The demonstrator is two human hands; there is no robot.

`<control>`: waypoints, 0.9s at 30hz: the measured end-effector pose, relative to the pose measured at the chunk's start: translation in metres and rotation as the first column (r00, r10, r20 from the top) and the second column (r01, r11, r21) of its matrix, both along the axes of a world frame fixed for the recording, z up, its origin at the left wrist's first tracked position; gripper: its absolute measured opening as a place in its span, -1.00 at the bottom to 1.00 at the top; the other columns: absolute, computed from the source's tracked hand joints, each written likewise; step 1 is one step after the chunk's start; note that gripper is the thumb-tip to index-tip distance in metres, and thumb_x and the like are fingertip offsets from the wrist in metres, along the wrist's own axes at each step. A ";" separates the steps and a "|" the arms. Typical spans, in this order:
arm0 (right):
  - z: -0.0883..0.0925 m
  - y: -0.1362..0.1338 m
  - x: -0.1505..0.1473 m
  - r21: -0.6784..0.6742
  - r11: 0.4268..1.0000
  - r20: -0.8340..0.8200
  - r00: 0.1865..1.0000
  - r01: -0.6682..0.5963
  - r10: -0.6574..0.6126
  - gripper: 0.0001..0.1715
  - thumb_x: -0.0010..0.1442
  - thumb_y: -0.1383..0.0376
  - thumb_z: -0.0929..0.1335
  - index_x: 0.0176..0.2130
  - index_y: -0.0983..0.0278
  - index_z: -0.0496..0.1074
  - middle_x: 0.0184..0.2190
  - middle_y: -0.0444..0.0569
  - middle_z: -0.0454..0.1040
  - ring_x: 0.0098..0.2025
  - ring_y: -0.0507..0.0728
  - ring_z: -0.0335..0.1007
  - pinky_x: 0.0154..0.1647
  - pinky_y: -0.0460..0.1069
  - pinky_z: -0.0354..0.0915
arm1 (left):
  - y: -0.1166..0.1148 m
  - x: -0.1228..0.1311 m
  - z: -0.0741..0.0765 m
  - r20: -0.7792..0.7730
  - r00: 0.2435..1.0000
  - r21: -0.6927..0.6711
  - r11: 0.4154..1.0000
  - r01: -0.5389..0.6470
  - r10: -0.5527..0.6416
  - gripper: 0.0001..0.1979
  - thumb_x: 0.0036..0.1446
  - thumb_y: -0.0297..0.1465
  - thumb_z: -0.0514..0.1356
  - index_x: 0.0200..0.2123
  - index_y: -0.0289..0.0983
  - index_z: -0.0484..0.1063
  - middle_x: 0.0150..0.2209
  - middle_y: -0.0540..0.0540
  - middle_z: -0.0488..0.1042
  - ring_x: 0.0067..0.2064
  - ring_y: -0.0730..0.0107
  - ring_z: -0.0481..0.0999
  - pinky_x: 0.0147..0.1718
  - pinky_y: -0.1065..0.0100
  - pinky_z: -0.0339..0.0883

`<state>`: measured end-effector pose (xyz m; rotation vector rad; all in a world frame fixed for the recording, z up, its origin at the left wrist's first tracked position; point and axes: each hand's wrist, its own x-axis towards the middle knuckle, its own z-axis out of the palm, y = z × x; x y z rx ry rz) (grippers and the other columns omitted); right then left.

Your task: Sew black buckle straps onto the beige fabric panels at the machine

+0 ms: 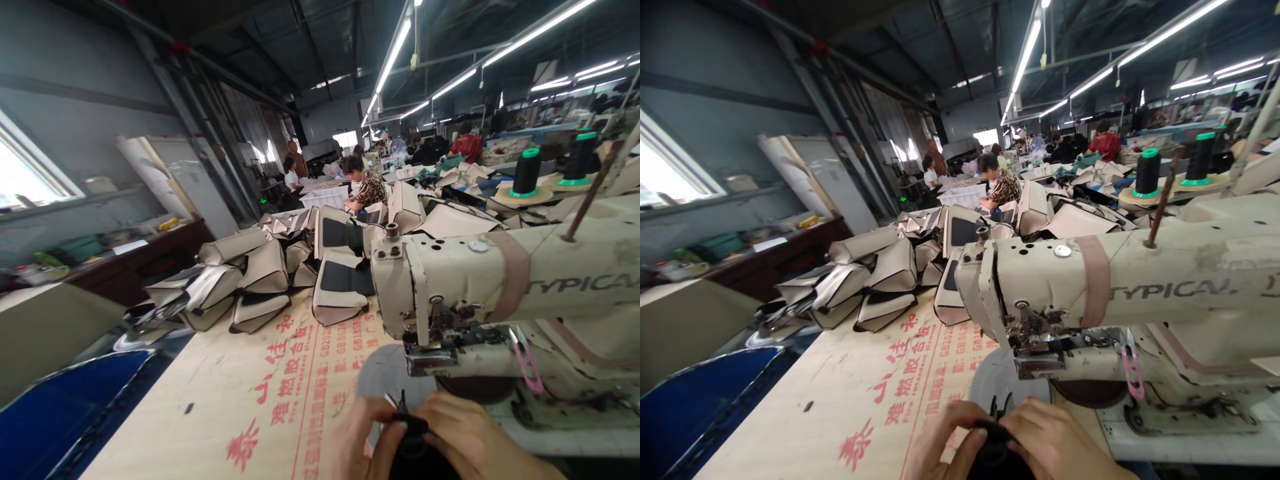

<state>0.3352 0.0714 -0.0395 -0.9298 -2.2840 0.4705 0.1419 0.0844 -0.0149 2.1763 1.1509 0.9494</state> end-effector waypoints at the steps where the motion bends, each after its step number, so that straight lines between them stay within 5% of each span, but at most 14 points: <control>1: 0.002 -0.001 -0.001 0.023 1.000 0.017 1.000 0.007 -0.008 -0.70 0.28 0.36 0.09 -0.22 0.37 0.34 -0.34 0.06 0.42 -0.28 0.14 0.34 -0.24 -0.01 0.33 | -0.002 0.003 -0.003 0.016 0.998 0.027 0.997 -0.068 0.068 -0.92 0.13 -0.38 0.10 -0.34 -0.25 0.36 -0.46 0.00 0.44 -0.39 0.48 0.45 -0.37 0.51 0.35; 4: 0.001 -0.002 -0.001 0.052 0.998 0.037 0.998 0.046 -0.048 -0.70 0.29 0.33 0.09 -0.31 0.35 0.32 -0.40 0.03 0.40 -0.33 0.13 0.33 -0.30 -0.02 0.32 | -0.003 0.005 -0.006 0.030 0.995 0.126 0.987 -0.097 0.094 -0.95 0.12 -0.45 0.10 -0.36 -0.24 0.36 -0.48 0.02 0.42 -0.44 0.51 0.42 -0.41 0.53 0.33; 7: -0.005 0.001 0.001 0.017 0.997 0.029 0.997 0.073 -0.073 -0.75 0.28 0.34 0.11 -0.30 0.32 0.30 -0.38 0.00 0.38 -0.30 0.11 0.32 -0.26 -0.03 0.30 | 0.002 -0.001 -0.002 -0.045 0.996 0.169 0.983 0.078 -0.071 -0.83 0.13 -0.53 0.06 -0.22 -0.22 0.37 -0.38 -0.02 0.46 -0.33 0.50 0.44 -0.33 0.52 0.34; 11: -0.011 0.008 0.003 0.024 0.997 0.062 0.996 0.069 -0.070 -0.78 0.27 0.35 0.12 -0.29 0.31 0.30 -0.36 -0.01 0.38 -0.29 0.11 0.32 -0.27 -0.03 0.27 | 0.007 -0.011 0.010 -0.234 0.931 0.051 0.953 0.299 -0.279 -0.59 0.15 -0.60 -0.04 0.05 -0.20 0.23 -0.13 -0.12 0.42 -0.09 0.40 0.39 -0.08 0.37 0.31; 16: -0.014 0.009 0.000 0.008 0.996 0.070 0.994 0.087 -0.087 -0.74 0.27 0.30 0.12 -0.33 0.28 0.32 -0.40 -0.02 0.39 -0.34 0.12 0.33 -0.33 -0.02 0.28 | 0.007 -0.011 0.022 -0.309 0.925 0.002 0.972 0.235 -0.223 -0.62 0.16 -0.55 -0.08 -0.02 -0.18 0.31 -0.20 -0.14 0.41 -0.14 0.33 0.41 -0.11 0.33 0.34; 20: -0.023 0.006 -0.003 -0.151 0.961 -0.106 0.962 0.233 -0.250 -0.77 0.25 0.25 0.20 -0.09 0.21 0.29 -0.28 -0.07 0.46 -0.27 0.07 0.41 -0.27 -0.09 0.35 | 0.011 -0.009 0.028 -0.285 0.928 -0.032 0.970 0.240 -0.239 -0.66 0.17 -0.55 -0.09 -0.06 -0.21 0.32 -0.23 -0.14 0.39 -0.15 0.34 0.40 -0.14 0.38 0.34; 24: -0.039 0.012 -0.002 0.106 0.975 -0.058 0.980 0.196 -0.191 -0.46 0.22 0.40 0.16 0.17 0.15 0.07 -0.12 -0.02 0.41 -0.14 0.12 0.38 -0.10 -0.02 0.32 | 0.017 -0.009 0.025 -0.224 0.948 -0.089 0.974 0.209 -0.224 -0.71 0.20 -0.51 -0.09 -0.09 -0.22 0.33 -0.23 -0.12 0.36 -0.16 0.39 0.39 -0.15 0.42 0.32; 27: -0.047 0.021 -0.003 0.167 0.976 -0.008 0.990 0.137 -0.138 -0.53 0.20 0.42 0.15 0.10 0.19 0.16 -0.22 0.01 0.41 -0.22 0.12 0.36 -0.16 0.00 0.33 | 0.021 -0.010 0.015 -0.211 0.953 -0.117 0.974 0.194 -0.215 -0.71 0.22 -0.49 -0.10 -0.10 -0.21 0.33 -0.22 -0.12 0.35 -0.16 0.40 0.37 -0.13 0.39 0.30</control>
